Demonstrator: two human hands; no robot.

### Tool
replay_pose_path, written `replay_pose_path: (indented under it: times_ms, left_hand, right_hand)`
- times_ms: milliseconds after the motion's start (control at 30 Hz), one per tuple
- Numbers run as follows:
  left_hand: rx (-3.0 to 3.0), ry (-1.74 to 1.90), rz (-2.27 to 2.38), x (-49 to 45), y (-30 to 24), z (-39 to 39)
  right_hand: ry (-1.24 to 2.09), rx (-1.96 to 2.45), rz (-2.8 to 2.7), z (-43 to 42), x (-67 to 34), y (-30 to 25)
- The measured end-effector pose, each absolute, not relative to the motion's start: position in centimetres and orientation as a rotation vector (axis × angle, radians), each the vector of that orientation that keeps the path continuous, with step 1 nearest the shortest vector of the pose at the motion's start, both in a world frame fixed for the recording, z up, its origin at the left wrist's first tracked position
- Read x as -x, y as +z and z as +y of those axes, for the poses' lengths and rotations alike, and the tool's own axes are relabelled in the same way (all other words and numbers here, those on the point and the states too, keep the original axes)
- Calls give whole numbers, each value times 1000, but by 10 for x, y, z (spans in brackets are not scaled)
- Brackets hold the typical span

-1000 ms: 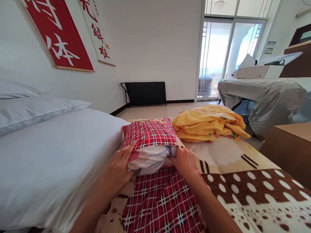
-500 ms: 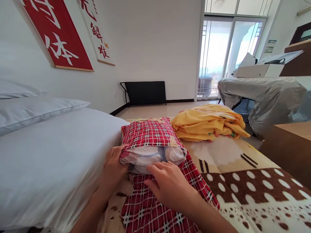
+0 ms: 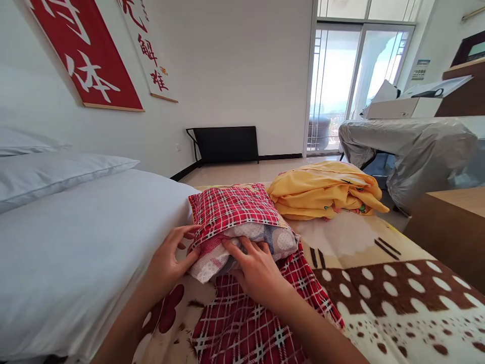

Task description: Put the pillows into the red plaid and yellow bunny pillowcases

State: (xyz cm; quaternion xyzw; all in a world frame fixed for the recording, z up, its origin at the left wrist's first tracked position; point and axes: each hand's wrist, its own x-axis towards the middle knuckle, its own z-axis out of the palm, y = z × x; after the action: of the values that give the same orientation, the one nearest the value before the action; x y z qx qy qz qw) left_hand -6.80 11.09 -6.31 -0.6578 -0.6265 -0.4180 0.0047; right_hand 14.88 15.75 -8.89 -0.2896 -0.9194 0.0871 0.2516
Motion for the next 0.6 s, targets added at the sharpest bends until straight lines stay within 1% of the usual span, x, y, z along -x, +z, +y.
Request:
replay_pose_path:
  times_ms: [133,267,400,600]
  left_hand:
    - [2020,-1231,-1978,65,-72,118]
    - [2077,-1278,-1852,49,-73,116]
    - [2195,-1324,-1724,33,-71,108]
    - [2370,-1085,-1464,7,-68,89]
  right_hand:
    - [266,790,-2542,157,-145,-94]
    - [272,818,-2634,151,-142,-97]
    - [278,775,-2686,150,-137,-112]
    - [383,740,-2592,161,-129,-133]
